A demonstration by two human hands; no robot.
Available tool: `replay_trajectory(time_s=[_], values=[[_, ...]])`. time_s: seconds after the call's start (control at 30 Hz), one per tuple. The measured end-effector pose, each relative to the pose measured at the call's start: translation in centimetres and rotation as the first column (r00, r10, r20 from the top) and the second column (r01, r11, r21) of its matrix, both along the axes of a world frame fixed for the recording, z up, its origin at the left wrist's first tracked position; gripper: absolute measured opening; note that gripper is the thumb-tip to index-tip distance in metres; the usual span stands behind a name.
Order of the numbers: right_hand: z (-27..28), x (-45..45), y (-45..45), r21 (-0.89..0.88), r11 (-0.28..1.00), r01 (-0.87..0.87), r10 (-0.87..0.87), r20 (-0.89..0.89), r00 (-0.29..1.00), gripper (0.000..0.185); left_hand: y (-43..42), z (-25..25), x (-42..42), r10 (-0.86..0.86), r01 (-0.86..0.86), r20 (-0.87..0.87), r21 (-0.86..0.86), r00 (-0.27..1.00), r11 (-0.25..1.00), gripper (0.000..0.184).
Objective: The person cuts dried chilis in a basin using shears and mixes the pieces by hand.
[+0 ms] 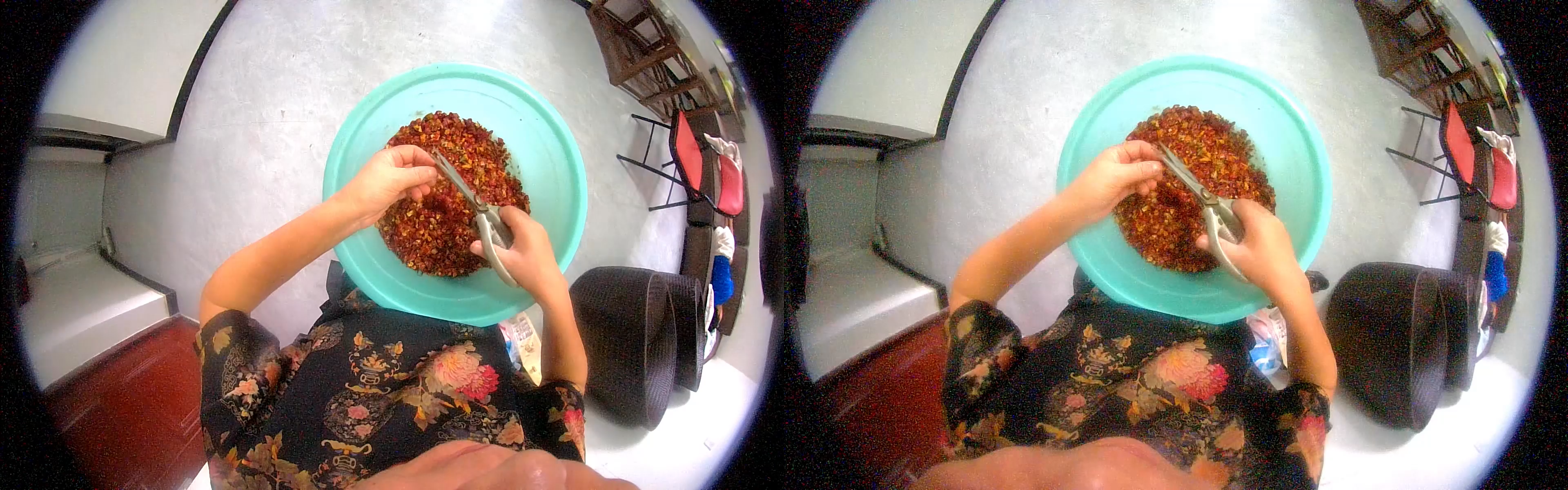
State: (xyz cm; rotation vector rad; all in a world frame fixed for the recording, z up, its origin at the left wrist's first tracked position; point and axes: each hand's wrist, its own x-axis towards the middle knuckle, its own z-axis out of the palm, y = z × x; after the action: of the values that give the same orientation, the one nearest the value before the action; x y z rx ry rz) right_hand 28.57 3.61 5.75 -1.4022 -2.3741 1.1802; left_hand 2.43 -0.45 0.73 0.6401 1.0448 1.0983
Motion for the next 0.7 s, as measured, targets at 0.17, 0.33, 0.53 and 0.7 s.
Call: replay_trajectory(time_s=[0.17,0.33,0.53,0.7], values=[[1.2,-0.5,-0.1,0.044,0.996,-0.076,0.07,0.125,0.99,0.059,0.1,0.2,0.2,-0.052,0.052,0.016,0.038,0.999,0.998,0.016],[-0.1,-0.2,-0.2,0.14,0.986,-0.091,0.082,0.067,0.994,0.056,0.2,-0.6,0.4,-0.094,0.095,-0.024,0.045,0.995,0.994,0.015],[-0.4,0.3,0.0,0.08,0.995,-0.05,0.043,0.088,0.995,0.054,0.3,-0.4,0.2,-0.086,0.082,-0.115,-0.039,0.99,0.996,0.018],[0.3,0.1,0.0,0.028,1.0,-0.003,0.001,0.074,0.997,0.054,0.0,-0.5,0.4,-0.032,0.03,-0.066,-0.032,0.997,0.999,0.018]])
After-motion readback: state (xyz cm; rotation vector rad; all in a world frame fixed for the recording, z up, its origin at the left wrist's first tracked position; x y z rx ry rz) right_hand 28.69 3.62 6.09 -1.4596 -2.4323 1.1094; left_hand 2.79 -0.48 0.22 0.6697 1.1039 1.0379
